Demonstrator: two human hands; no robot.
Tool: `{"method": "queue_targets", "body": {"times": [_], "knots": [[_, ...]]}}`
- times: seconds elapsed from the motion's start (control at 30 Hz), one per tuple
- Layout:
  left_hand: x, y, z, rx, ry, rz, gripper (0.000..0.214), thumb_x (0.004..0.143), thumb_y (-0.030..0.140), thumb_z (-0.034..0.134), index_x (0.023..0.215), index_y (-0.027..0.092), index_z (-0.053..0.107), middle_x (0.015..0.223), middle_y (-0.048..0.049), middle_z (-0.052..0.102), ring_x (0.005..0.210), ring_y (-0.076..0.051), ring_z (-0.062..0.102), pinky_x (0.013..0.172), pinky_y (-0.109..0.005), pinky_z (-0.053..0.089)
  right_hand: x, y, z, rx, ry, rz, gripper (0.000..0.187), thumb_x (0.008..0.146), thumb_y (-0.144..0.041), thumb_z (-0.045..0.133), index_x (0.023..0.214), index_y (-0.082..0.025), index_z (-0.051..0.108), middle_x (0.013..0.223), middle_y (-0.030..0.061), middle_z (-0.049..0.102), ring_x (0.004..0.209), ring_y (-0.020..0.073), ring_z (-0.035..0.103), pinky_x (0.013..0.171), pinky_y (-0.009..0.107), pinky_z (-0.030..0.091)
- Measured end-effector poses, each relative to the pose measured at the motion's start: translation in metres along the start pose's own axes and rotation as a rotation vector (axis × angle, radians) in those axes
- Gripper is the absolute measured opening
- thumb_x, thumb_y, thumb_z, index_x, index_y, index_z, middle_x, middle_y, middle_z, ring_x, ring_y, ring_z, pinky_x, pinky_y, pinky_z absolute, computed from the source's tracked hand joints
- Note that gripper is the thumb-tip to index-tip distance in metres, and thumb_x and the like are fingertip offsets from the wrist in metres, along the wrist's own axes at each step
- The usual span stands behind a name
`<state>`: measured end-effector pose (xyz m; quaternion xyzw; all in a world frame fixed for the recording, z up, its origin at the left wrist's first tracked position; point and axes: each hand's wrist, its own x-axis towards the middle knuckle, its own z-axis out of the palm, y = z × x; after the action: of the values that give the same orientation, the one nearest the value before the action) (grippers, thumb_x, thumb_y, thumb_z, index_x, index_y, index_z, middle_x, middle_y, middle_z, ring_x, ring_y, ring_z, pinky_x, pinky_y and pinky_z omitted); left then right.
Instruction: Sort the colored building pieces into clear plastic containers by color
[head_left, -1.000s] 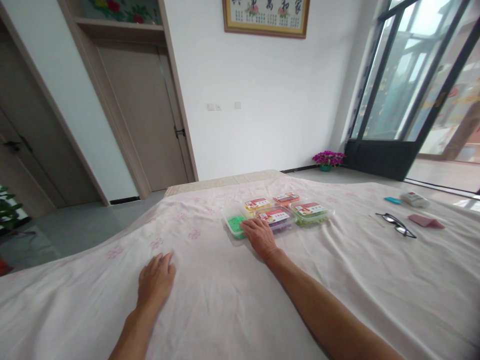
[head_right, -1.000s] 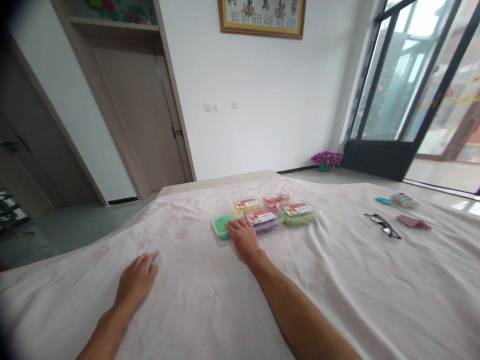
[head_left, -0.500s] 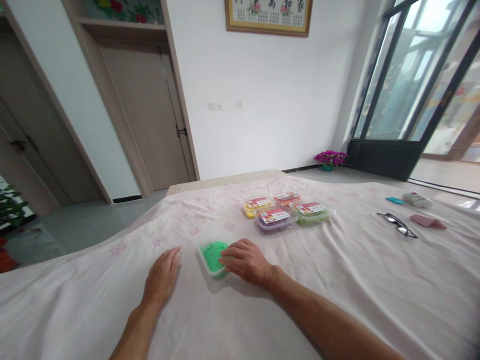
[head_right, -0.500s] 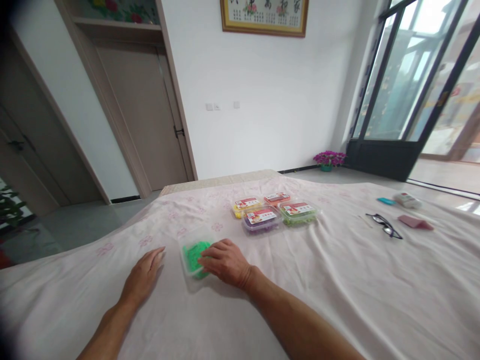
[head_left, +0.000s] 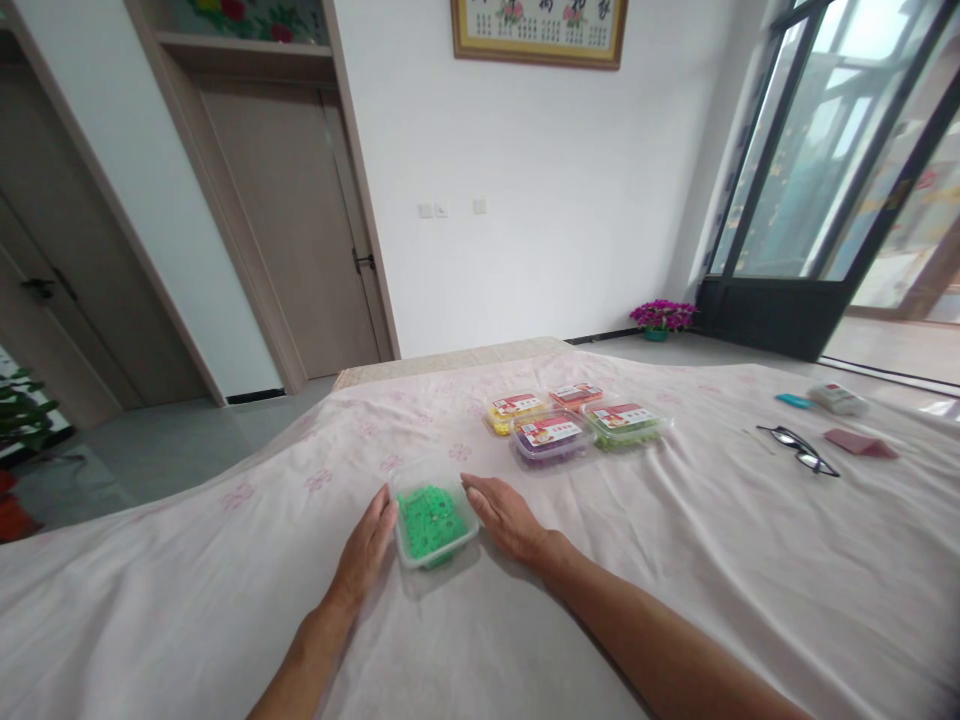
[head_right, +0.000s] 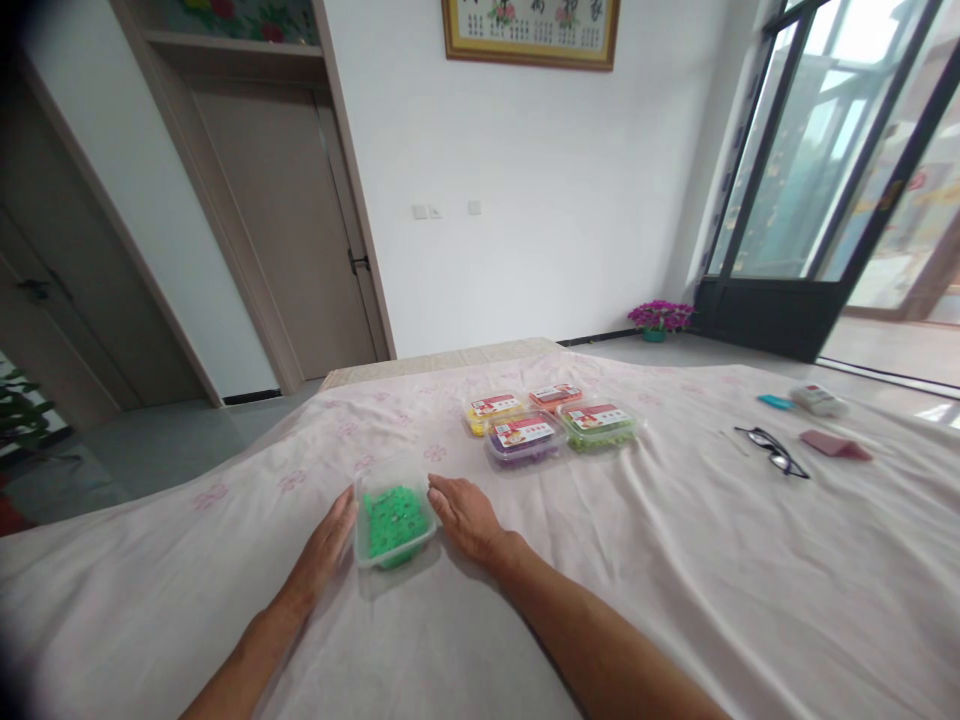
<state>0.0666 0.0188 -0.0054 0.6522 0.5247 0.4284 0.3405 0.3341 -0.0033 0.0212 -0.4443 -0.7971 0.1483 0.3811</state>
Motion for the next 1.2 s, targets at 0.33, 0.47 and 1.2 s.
{"method": "queue_targets", "body": {"times": [0.33,0.47,1.2], "knots": [[-0.015,0.038,0.009,-0.275,0.040,0.053,0.066,0.094,0.050,0.051,0.153,0.023,0.040,0.156,-0.0057,0.047,0.152,-0.024,0.026,0.126,-0.042,0.022,-0.004,-0.008,-0.005,0.267,-0.057,-0.040,0.057,0.102,-0.055,0.038,0.143,-0.019,0.053,0.127,0.0104,0.068,0.099,0.0225,0.068,0.095,0.038,0.051],[-0.014,0.040,0.011,-0.320,0.030,0.041,0.065,0.095,0.049,0.051,0.154,0.025,0.038,0.158,-0.0041,0.044,0.152,-0.024,0.027,0.126,-0.042,0.021,-0.003,-0.005,-0.003,0.297,-0.050,-0.040,0.053,0.103,-0.052,0.039,0.142,-0.020,0.054,0.127,0.0101,0.068,0.096,0.0216,0.067,0.094,0.038,0.051],[-0.018,0.046,0.010,-0.353,0.129,0.171,0.052,0.098,0.052,0.045,0.139,0.021,0.052,0.143,-0.0095,0.057,0.134,-0.026,0.052,0.115,-0.040,0.038,-0.001,0.011,0.009,0.133,0.084,-0.029,0.043,0.098,-0.020,0.043,0.138,-0.020,0.057,0.117,0.0094,0.070,0.103,0.0194,0.065,0.096,0.035,0.051]]}}
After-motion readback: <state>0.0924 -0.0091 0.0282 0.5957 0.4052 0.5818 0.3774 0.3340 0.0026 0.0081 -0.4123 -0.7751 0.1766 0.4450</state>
